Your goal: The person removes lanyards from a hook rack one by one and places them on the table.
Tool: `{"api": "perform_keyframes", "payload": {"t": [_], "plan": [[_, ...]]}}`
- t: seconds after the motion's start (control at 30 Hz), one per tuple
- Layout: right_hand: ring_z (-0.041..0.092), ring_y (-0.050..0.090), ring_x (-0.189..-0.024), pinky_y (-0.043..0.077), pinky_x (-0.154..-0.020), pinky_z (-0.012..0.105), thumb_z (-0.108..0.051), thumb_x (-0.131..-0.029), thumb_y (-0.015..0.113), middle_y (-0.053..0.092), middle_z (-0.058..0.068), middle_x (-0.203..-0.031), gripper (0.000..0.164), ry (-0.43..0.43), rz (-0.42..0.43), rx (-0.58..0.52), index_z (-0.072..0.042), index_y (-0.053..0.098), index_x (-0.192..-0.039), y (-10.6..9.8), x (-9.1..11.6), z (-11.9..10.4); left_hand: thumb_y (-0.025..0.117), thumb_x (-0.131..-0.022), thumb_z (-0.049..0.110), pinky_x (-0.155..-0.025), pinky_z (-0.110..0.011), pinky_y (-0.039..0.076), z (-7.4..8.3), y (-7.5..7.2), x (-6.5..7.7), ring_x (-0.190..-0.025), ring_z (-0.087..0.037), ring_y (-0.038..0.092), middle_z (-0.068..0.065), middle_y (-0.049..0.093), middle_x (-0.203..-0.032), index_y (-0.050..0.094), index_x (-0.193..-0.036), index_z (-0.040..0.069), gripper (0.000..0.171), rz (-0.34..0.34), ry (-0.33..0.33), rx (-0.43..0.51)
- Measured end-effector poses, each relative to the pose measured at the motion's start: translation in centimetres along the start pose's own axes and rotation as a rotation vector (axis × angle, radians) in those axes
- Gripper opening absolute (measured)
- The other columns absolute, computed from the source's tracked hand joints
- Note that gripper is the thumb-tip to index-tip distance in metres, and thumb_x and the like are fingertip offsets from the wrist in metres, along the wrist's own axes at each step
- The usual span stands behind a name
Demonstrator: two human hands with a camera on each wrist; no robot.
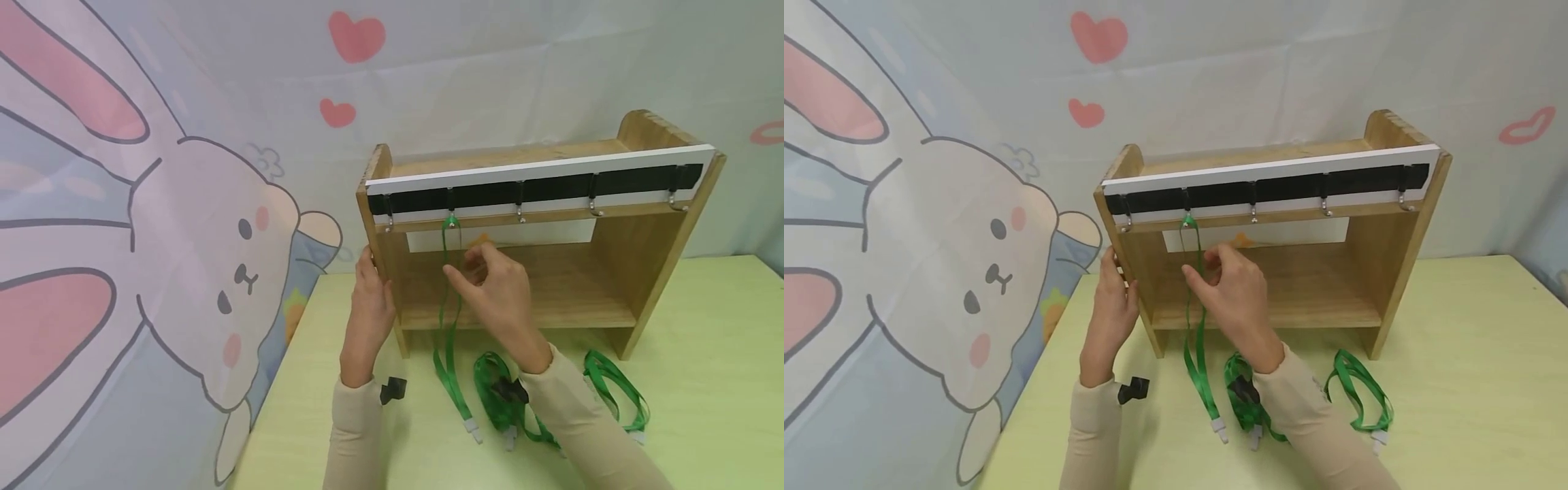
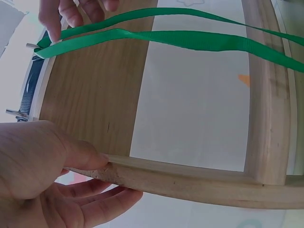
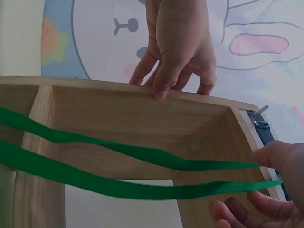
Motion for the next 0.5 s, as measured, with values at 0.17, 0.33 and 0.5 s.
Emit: {"api": "perform_keyframes", "payload": {"t": [0.17, 0.33, 0.5], "plan": [[0.025, 0.067, -0.067, 0.053, -0.063, 0.042, -0.019, -0.088, 0.080, 0.070, 0.013, -0.082, 0.026, 0.001, 0.034, -0.006, 0.001, 0.065, -0.095, 0.9, -0.2, -0.2, 0.053, -0.098, -0.012, -0.093, -0.052, 0.053, 0.0, 0.1, -0.1, -0.118, -0.047, 0.058, -0.033, 0.039, -0.140, 0.018, -0.150, -0.008, 0.063, -0.009, -0.009, 0.014], [0.025, 0.065, -0.067, 0.051, -0.063, 0.042, -0.021, -0.090, 0.077, 0.071, 0.010, -0.079, 0.023, 0.012, 0.039, 0.014, -0.001, 0.067, -0.092, 1.5, -0.5, -0.5, 0.053, -0.098, -0.012, -0.093, -0.051, 0.053, 0.1, 0.1, -0.1, -0.117, -0.047, 0.058, -0.033, 0.040, -0.139, 0.018, -0.150, -0.008, 0.063, -0.007, -0.012, 0.011], [0.025, 0.065, -0.065, 0.050, -0.061, 0.042, -0.018, -0.091, 0.074, 0.070, 0.010, -0.075, 0.018, -0.003, 0.042, 0.021, -0.002, 0.067, -0.086, 1.9, -0.9, -1.0, 0.053, -0.098, -0.012, -0.091, -0.051, 0.054, 0.2, -0.2, 0.0, -0.115, -0.048, 0.059, -0.033, 0.040, -0.138, 0.019, -0.150, -0.009, 0.063, -0.005, -0.014, 0.003]]}}
Point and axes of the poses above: each hand's wrist, its own x-axis away from the middle knuckle, its own y-axis out of the palm, z = x × y, the point moved 1 cm from there along -x, towards the middle knuckle
